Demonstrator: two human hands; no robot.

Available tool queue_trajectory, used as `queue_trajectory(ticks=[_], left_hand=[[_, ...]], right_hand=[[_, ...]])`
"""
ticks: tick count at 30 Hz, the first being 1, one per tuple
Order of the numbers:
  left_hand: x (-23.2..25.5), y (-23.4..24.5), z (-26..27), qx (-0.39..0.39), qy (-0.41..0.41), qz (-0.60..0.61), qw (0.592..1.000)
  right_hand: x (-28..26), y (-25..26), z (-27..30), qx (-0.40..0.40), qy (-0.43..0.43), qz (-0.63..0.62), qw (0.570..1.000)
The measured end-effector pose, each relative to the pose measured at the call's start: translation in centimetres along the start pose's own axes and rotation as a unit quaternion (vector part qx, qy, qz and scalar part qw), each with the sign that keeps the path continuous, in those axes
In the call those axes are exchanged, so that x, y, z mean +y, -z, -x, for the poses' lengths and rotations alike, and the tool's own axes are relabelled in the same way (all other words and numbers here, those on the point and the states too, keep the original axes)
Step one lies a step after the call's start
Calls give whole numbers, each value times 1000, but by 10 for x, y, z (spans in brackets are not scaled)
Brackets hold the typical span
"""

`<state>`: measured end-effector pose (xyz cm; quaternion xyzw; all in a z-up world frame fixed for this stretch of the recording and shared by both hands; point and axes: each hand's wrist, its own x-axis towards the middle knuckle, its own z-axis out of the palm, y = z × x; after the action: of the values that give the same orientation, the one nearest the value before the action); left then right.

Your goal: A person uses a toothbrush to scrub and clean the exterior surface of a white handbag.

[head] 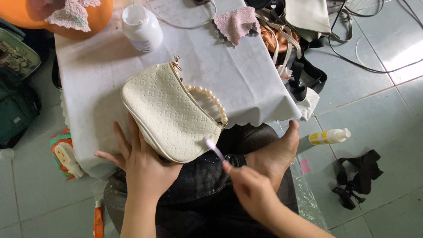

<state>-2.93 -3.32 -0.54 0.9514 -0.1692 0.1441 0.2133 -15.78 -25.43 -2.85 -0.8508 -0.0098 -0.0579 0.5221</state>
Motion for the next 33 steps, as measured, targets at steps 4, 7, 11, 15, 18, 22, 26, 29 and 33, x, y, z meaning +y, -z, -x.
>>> queue_trajectory(ticks=[4,7,11,15,18,22,26,29,33], left_hand=[[1,1,-2,-67,26,2,997],[6,2,0,-93,41,14,995],[9,1,-1,-117,38,12,992],[14,-3,0,-101,43,60,992],[19,-2,-3,-96,54,76,991],[25,-2,-8,-100,73,88,988],[28,-6,-2,-70,64,68,993],[32,-3,-2,-78,70,71,992],[38,-6,0,-73,62,91,991]], right_hand=[[-6,-6,4,-6,2,-41,999],[7,-14,8,28,0,-64,998],[-9,-29,28,7,-9,-101,995],[9,-21,18,65,-17,-82,994],[5,-22,22,51,-32,-89,994],[12,-19,23,38,-89,-150,984],[2,-20,29,49,-74,-168,982],[2,-14,35,17,-84,-187,979],[13,-9,28,17,-165,-143,976]])
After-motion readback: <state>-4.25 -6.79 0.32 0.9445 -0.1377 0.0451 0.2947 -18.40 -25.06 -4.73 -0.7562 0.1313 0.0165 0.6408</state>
